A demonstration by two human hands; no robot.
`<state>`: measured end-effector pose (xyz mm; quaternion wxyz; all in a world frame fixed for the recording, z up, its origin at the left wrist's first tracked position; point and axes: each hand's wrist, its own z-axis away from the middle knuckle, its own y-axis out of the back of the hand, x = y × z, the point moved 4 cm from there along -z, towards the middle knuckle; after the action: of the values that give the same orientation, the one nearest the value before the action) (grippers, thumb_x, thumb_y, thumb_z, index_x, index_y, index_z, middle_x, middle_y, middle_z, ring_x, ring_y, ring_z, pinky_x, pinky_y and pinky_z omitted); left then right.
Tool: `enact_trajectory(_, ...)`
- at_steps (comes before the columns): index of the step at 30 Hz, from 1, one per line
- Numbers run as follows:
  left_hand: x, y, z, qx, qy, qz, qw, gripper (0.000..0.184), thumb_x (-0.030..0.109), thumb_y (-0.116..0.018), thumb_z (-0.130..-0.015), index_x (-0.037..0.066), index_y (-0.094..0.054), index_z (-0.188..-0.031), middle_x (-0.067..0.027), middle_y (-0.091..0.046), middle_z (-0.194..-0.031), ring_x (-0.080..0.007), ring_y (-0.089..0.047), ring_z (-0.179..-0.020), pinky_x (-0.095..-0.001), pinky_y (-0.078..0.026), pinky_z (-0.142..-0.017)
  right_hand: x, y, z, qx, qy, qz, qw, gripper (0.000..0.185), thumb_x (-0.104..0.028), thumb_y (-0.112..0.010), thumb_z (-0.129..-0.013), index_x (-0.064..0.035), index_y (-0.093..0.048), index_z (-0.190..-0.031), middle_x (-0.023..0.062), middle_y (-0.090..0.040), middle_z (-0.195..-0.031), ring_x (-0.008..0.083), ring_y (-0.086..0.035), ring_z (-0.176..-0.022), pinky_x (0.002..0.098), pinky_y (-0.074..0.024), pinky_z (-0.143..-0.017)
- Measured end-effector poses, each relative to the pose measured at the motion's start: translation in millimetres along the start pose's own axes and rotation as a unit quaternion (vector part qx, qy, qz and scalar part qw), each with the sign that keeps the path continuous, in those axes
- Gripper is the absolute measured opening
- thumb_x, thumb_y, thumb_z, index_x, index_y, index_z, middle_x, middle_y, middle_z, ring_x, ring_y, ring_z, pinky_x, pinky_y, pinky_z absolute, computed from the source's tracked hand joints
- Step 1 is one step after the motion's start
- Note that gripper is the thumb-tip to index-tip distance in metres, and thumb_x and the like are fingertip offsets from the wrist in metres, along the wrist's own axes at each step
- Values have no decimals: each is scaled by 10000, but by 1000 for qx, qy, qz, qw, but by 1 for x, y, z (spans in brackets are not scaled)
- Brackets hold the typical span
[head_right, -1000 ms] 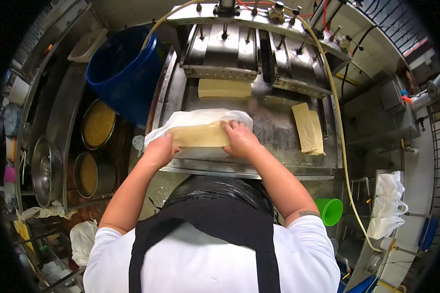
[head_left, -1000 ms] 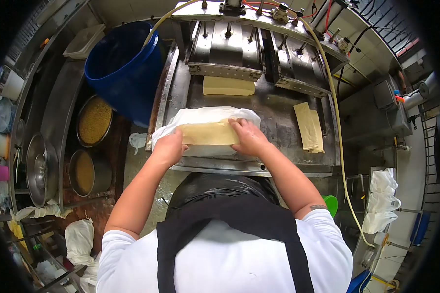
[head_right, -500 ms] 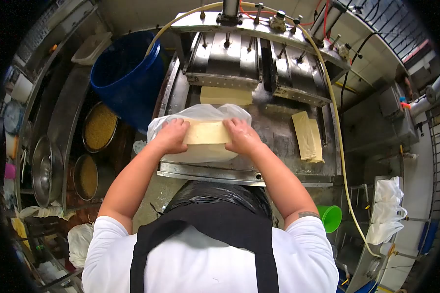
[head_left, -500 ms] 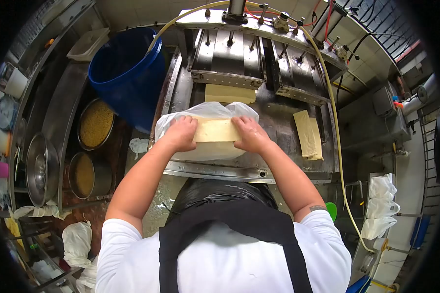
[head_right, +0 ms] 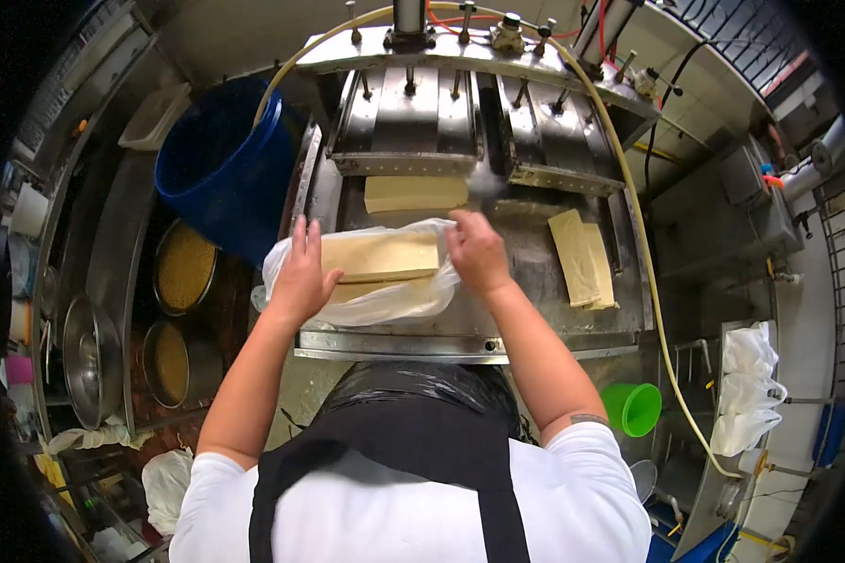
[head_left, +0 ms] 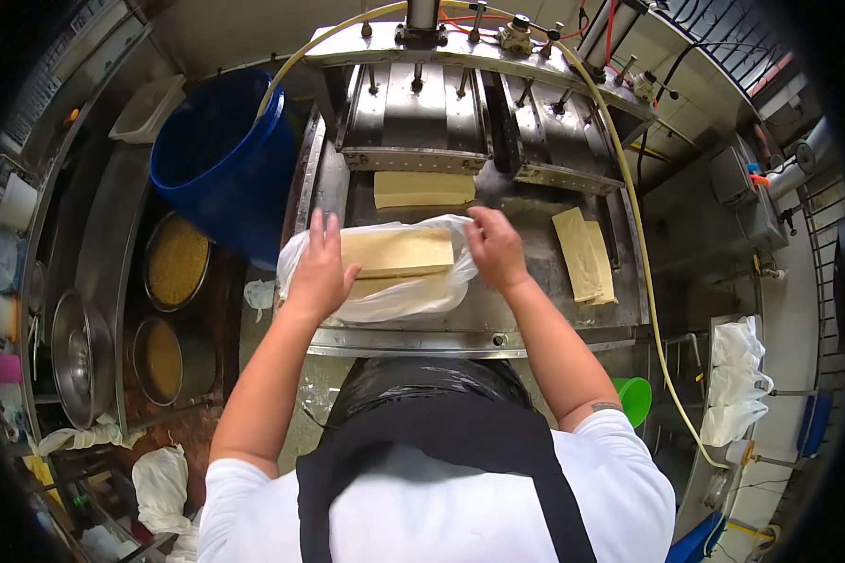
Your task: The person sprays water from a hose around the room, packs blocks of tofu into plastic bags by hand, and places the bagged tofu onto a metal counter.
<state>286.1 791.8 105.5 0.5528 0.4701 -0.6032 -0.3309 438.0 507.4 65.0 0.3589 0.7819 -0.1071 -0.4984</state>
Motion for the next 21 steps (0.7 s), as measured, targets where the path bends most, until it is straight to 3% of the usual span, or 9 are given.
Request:
enact_trajectory(3, 4, -22, 42, -89, -36, -33, 995, 782, 274, -790, -876, 1, -415, -1505, -316, -289, -1616, -479, -539, -1316, -514, -480, -1079, 59, 1, -29, 39, -98, 21, 994, 476, -320, -735, -895, -19, -648, -1253, 238, -686, -1162, 413, -646, -1125, 487, -520, -978)
enact_trajectory(6, 25, -23, 72, -328, -32, -74, 941, 414, 282, -781, -887, 2, -678, -1174, -227, -595, -1381, -433, -627, -1188, -465, -508, -1031, 121, -36, -59, 18, -143, 91, 985, 436, -283, -741, -890, 0, -656, -1210, 224, -688, -1138, 418, -644, -1103, 496, -524, -967)
enact_trajectory(8, 36, -9, 82, -188, -56, 15, 980, 323, 242, -784, -886, -1, -707, -1085, -233, -661, -1250, -409, -635, -1169, -475, -512, -1010, 105, -55, -82, -25, 18, 195, 980, 470, -325, -759, -865, -2, -664, -1194, 226, -687, -1177, 421, -631, -1149, 500, -519, -992)
enact_trajectory(10, 47, 9, 84, -120, -42, 62, 990, 297, 212, -780, -888, -5, -703, -1077, -234, -668, -1231, -408, -643, -1146, -472, -521, -991, 92, -71, -104, -64, 24, 204, 977, 554, -369, -790, -839, -10, -653, -1239, 218, -657, -1296, 401, -603, -1229, 479, -508, -1028)
enact_trajectory(13, 58, 43, 91, -7, -4, 112, 994, 255, 152, -767, -891, -11, -694, -1071, -229, -684, -1195, -409, -661, -1097, -461, -540, -954, 78, -76, -128, -207, -255, 234, 915, 877, -673, -692, -861, 23, -580, -1383, 285, -576, -1418, 411, -559, -1319, 464, -398, -1172)
enact_trajectory(14, 56, 51, 95, 38, 20, 115, 992, 238, 123, -758, -892, -15, -689, -1073, -224, -692, -1177, -410, -671, -1071, -454, -550, -935, 100, -97, -130, -211, -250, 232, 916, 877, -673, -692, -861, 23, -580, -1383, 285, -576, -1418, 411, -559, -1319, 464, -398, -1172)
enact_trajectory(16, 43, 55, 112, 61, 62, 101, 991, 238, 132, -751, -898, -11, -688, -1079, -214, -699, -1167, -405, -675, -1062, -455, -552, -928, 170, -130, -137, 50, -305, 207, 928, 1005, -760, -681, -821, 30, -539, -1426, 285, -555, -1448, 417, -544, -1335, 455, -352, -1205)
enact_trajectory(20, 20, 48, 158, 106, 189, 78, 973, 228, 133, -735, -916, -14, -688, -1084, -201, -716, -1111, -399, -687, -1025, -444, -555, -916, 151, -133, -125, 102, -297, 133, 940, 1021, -731, -780, -738, 46, -565, -1365, 289, -536, -1476, 452, -500, -1383, 482, -368, -1187)
enact_trajectory(21, 21, 47, 164, 103, 211, 82, 969, 220, 136, -726, -928, -24, -694, -1077, -209, -716, -1105, -401, -690, -1014, -433, -557, -910, 100, -98, -122, -25, -291, 27, 956, 954, -645, -825, -739, 42, -565, -1348, 284, -561, -1444, 445, -507, -1373, 499, -425, -1132)
